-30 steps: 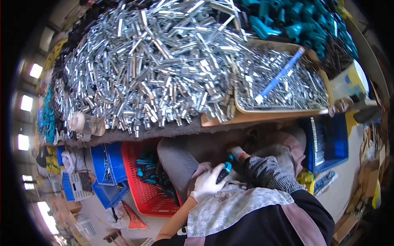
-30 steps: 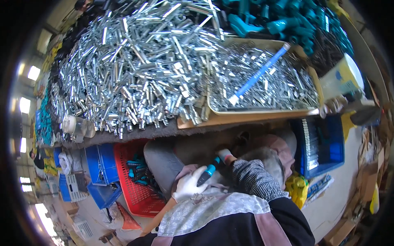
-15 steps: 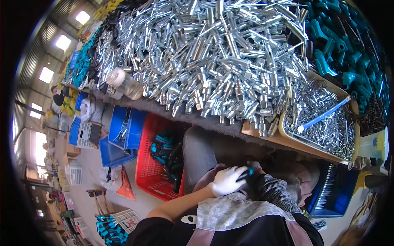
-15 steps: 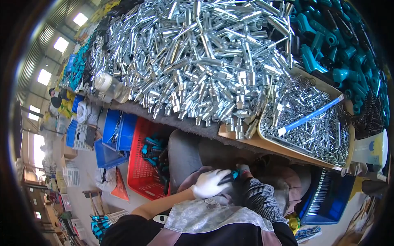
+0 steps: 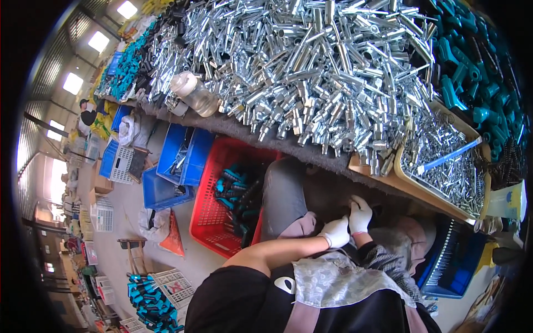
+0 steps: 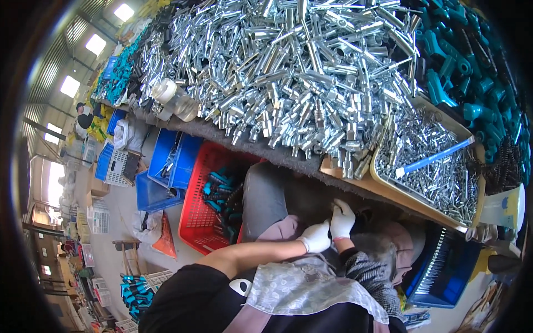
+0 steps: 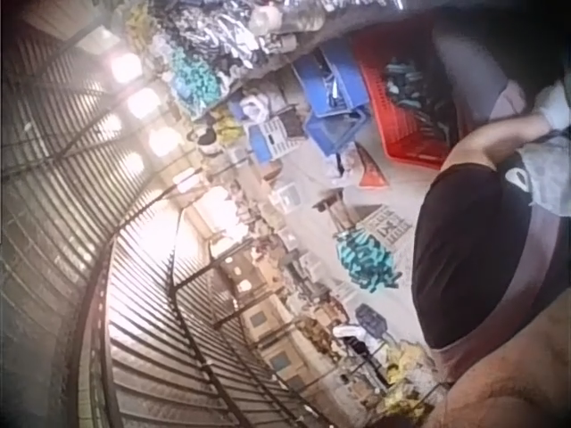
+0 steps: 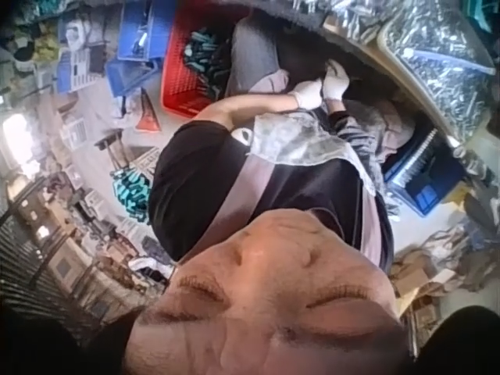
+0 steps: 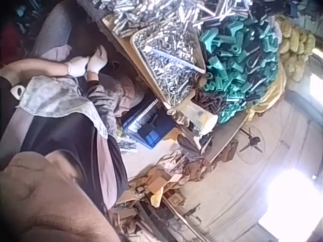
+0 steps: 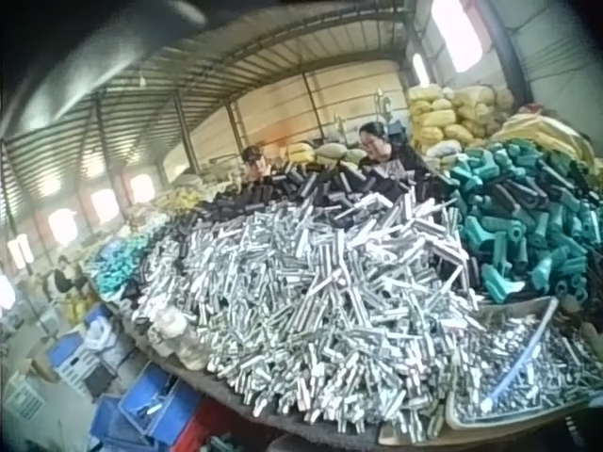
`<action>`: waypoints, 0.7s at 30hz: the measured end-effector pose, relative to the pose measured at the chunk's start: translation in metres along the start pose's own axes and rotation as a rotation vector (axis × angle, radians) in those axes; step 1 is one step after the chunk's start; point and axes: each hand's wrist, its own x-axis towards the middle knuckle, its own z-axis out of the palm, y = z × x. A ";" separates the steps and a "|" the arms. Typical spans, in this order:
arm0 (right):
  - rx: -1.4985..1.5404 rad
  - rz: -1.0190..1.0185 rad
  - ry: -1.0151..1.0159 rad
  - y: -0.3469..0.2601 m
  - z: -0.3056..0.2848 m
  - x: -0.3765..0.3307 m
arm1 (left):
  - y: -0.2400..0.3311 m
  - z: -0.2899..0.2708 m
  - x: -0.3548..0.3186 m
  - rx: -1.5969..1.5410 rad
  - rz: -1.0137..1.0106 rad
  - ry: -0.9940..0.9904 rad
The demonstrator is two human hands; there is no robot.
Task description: Assembling metal shafts and plastic handles at a workbench in a manufacturing environment.
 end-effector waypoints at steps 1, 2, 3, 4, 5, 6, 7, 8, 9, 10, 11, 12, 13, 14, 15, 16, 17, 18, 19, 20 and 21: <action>-0.084 -0.077 -0.028 -0.007 0.001 0.003 | 0.000 -0.004 0.005 -0.015 0.010 -0.015; -0.204 -0.109 -0.040 -0.001 -0.003 0.008 | 0.007 -0.012 0.004 -0.005 -0.025 -0.051; -0.201 -0.094 -0.059 0.001 -0.008 0.001 | 0.002 -0.003 0.000 -0.032 -0.007 -0.048; -0.193 -0.089 -0.097 -0.006 -0.007 -0.003 | -0.007 0.001 -0.001 -0.059 0.001 -0.025; 0.006 0.090 -0.168 -0.035 -0.002 -0.012 | -0.006 -0.008 -0.005 -0.069 -0.011 -0.012; -0.007 0.072 -0.175 -0.055 -0.001 -0.015 | 0.004 -0.021 -0.012 -0.053 0.009 -0.033; -0.017 0.058 -0.191 -0.063 0.003 -0.021 | 0.007 -0.027 -0.021 -0.036 0.018 -0.052; -0.068 0.161 -0.151 -0.027 0.002 -0.014 | 0.006 -0.013 -0.014 -0.066 0.001 -0.003; -0.302 -0.188 0.001 -0.008 0.000 -0.003 | 0.011 -0.008 -0.004 -0.084 -0.023 0.016; -0.307 -0.194 -0.030 -0.013 -0.001 0.006 | 0.011 -0.004 0.000 -0.105 -0.056 0.036; -0.317 -0.179 -0.060 -0.017 -0.002 0.003 | 0.012 -0.005 -0.002 -0.114 -0.008 0.047; -0.294 -0.144 -0.078 -0.019 0.000 -0.001 | 0.011 -0.009 -0.002 -0.086 -0.045 -0.004; -0.302 -0.144 -0.084 -0.018 -0.002 0.003 | 0.007 -0.013 0.000 -0.096 -0.001 -0.025; -0.197 -0.006 -0.128 -0.017 -0.005 0.005 | 0.002 -0.016 0.000 -0.107 0.042 -0.046; -0.092 0.134 -0.172 -0.015 -0.005 0.004 | -0.004 -0.019 -0.001 -0.126 0.116 -0.018; 0.138 0.191 -0.208 -0.042 -0.008 -0.003 | 0.004 -0.050 -0.015 -0.065 0.166 -0.082; 0.135 0.134 -0.243 -0.057 -0.017 -0.007 | 0.014 -0.090 -0.039 -0.056 0.242 -0.093; 0.161 0.079 -0.251 -0.074 -0.023 -0.014 | 0.007 -0.119 -0.063 -0.112 0.239 -0.097; 0.179 0.057 -0.252 -0.084 -0.036 -0.020 | -0.003 -0.156 -0.091 -0.173 0.360 -0.047; 0.225 0.048 -0.274 -0.073 -0.056 -0.019 | -0.001 -0.202 -0.127 -0.170 0.320 -0.036; 0.228 0.083 -0.242 -0.073 -0.071 -0.025 | -0.006 -0.242 -0.165 -0.126 0.307 0.097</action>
